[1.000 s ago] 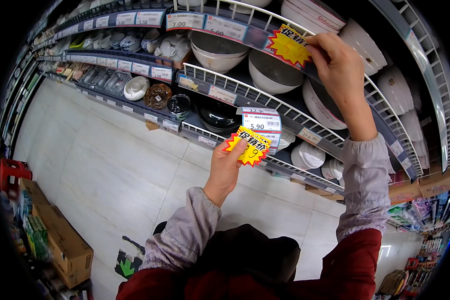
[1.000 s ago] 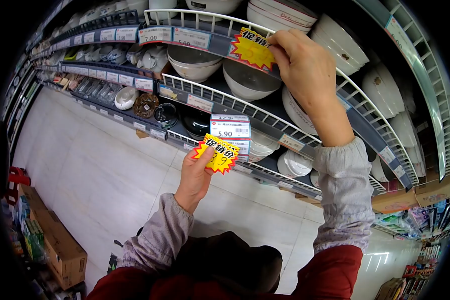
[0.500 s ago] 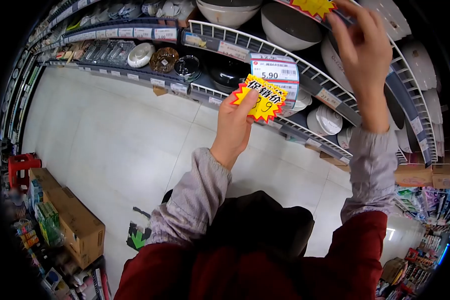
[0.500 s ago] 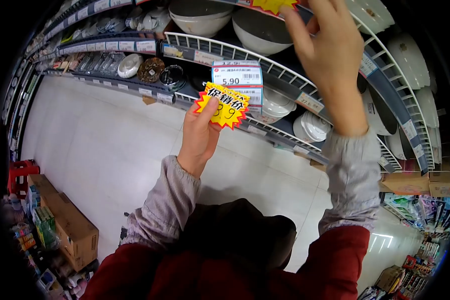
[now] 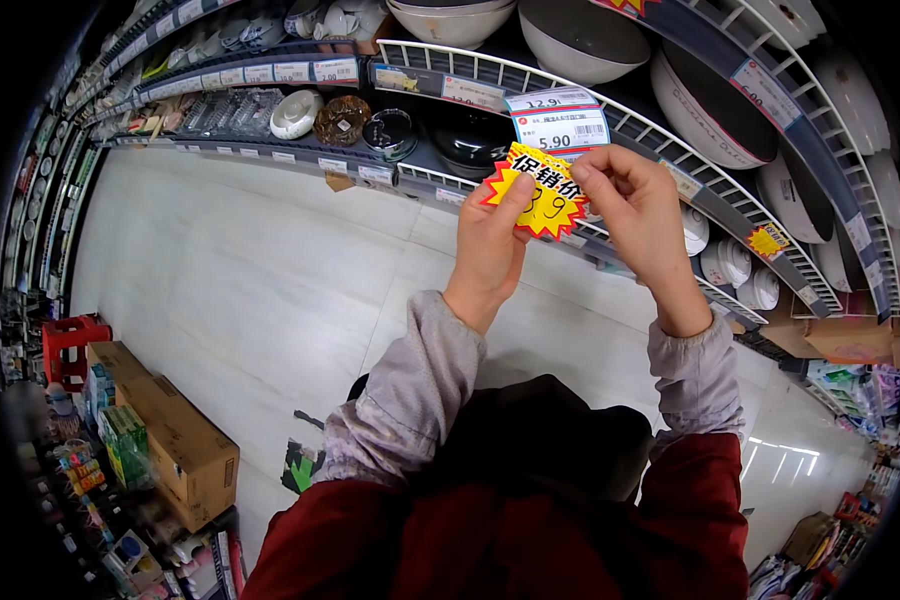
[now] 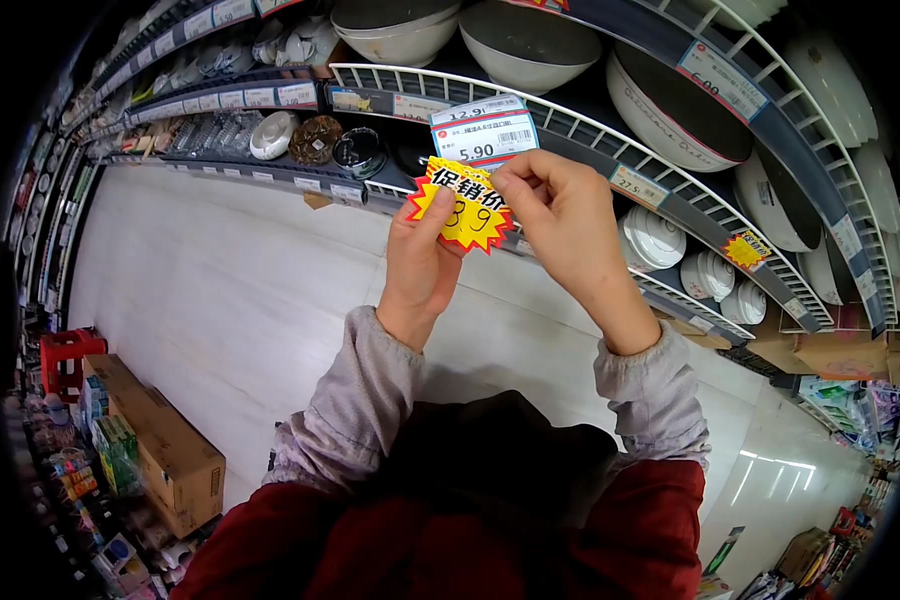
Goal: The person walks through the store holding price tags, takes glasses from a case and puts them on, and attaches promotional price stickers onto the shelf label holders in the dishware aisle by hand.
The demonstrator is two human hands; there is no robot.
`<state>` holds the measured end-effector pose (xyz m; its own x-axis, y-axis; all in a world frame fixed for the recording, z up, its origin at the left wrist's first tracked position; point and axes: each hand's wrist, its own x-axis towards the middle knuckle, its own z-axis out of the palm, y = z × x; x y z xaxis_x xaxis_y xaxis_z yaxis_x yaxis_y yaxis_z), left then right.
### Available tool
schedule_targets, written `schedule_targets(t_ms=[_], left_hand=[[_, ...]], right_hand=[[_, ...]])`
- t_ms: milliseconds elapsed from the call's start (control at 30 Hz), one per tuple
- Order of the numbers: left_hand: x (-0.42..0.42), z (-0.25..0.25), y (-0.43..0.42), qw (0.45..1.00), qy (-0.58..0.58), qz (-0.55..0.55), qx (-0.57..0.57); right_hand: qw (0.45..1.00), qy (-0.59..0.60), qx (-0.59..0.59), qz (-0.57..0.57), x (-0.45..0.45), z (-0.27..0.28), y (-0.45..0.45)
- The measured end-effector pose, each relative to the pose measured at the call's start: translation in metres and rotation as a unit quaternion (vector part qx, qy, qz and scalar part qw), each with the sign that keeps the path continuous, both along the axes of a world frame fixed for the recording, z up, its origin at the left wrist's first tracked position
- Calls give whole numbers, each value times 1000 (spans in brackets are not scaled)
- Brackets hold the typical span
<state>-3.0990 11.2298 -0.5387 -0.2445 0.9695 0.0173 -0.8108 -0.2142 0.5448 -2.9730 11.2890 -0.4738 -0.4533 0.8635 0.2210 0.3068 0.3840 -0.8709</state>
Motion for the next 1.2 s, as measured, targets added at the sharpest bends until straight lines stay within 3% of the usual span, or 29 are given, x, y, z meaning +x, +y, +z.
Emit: schedule_targets(t_ms=[167,300,467,1200], left_hand=[[5,-2,2,1000,5,-3,-15],[9,-2,3,1000,19,-11,-21],[10,-4,3,999,22,-8,-34],[6,-10,2,997,60,-30,-44]], right_hand=[[995,66,-70,-2,7,3,7],[998,45,-37,-14,16,3,15],[993,80,-87,9,16,5,18],[993,95,-59,24,21,15,29]])
